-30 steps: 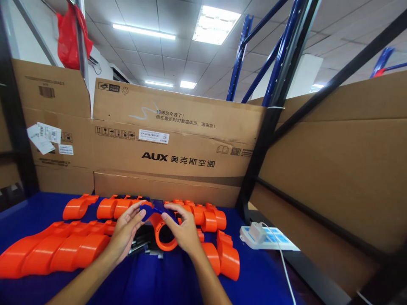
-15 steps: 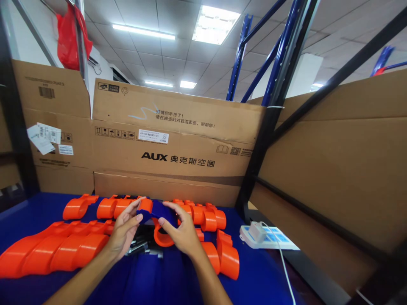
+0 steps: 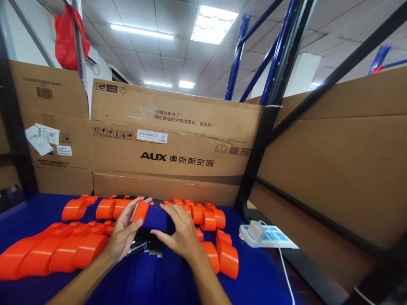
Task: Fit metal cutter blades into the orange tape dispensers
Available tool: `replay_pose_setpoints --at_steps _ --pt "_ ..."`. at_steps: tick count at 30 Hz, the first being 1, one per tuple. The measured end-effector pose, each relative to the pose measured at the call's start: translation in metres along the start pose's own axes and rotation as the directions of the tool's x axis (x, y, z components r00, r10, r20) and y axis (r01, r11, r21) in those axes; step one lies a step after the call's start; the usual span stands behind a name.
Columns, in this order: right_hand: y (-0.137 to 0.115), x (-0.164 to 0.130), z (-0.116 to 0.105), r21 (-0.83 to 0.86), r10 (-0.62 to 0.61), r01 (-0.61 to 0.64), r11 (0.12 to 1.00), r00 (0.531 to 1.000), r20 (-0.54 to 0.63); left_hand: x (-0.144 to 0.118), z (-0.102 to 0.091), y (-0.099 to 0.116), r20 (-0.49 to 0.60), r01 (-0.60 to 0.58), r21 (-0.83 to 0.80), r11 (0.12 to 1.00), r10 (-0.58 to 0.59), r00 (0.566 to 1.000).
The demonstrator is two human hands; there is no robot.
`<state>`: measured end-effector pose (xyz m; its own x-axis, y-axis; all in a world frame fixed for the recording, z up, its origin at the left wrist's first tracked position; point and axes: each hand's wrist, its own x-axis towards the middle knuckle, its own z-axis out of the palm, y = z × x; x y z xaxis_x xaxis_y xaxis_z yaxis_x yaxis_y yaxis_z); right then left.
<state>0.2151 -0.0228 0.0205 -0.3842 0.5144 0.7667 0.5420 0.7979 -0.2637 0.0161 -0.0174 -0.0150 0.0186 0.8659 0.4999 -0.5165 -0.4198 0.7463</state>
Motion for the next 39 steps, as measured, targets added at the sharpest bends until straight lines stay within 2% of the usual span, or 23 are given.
replay_pose_setpoints --at_steps 5,12,16,23,30,32,35,37,39 --pt "0.001 -0.003 0.004 -0.135 -0.101 0.095 0.986 0.994 -0.043 0.0 -0.002 -0.004 -0.04 -0.049 0.16 0.986 0.056 0.998" --pt "0.0 -0.004 0.008 -0.172 -0.174 0.163 0.972 0.983 -0.051 0.0 -0.003 0.0 -0.047 -0.12 0.31 0.943 0.141 0.989" --pt "-0.001 -0.004 0.008 -0.167 -0.194 0.183 0.969 0.98 -0.05 0.0 -0.004 0.0 -0.054 -0.14 0.344 0.928 0.169 0.984" --pt "-0.003 -0.005 0.009 -0.129 -0.17 0.163 0.978 0.984 -0.049 0.0 -0.005 0.003 -0.079 -0.117 0.334 0.935 0.152 0.985" --pt "-0.007 -0.004 0.007 -0.087 -0.111 0.106 0.991 0.992 -0.054 0.0 -0.003 0.004 -0.091 -0.069 0.249 0.966 0.094 0.991" --pt "-0.007 -0.005 0.006 -0.052 -0.072 0.068 0.996 0.994 -0.08 -0.001 -0.001 0.003 -0.037 -0.056 0.2 0.978 0.064 0.997" --pt "-0.006 -0.005 0.007 0.057 0.062 -0.054 0.997 0.987 -0.147 -0.003 0.002 0.001 0.092 -0.039 0.107 0.993 0.029 0.995" --pt "-0.004 -0.007 0.012 0.182 0.175 -0.14 0.973 0.965 -0.193 -0.006 0.005 -0.003 0.165 -0.026 0.131 0.991 0.004 0.986" --pt "0.0 -0.009 0.02 0.315 0.284 -0.208 0.926 0.934 -0.218 -0.009 0.006 -0.005 0.218 -0.017 0.24 0.971 -0.037 0.975"
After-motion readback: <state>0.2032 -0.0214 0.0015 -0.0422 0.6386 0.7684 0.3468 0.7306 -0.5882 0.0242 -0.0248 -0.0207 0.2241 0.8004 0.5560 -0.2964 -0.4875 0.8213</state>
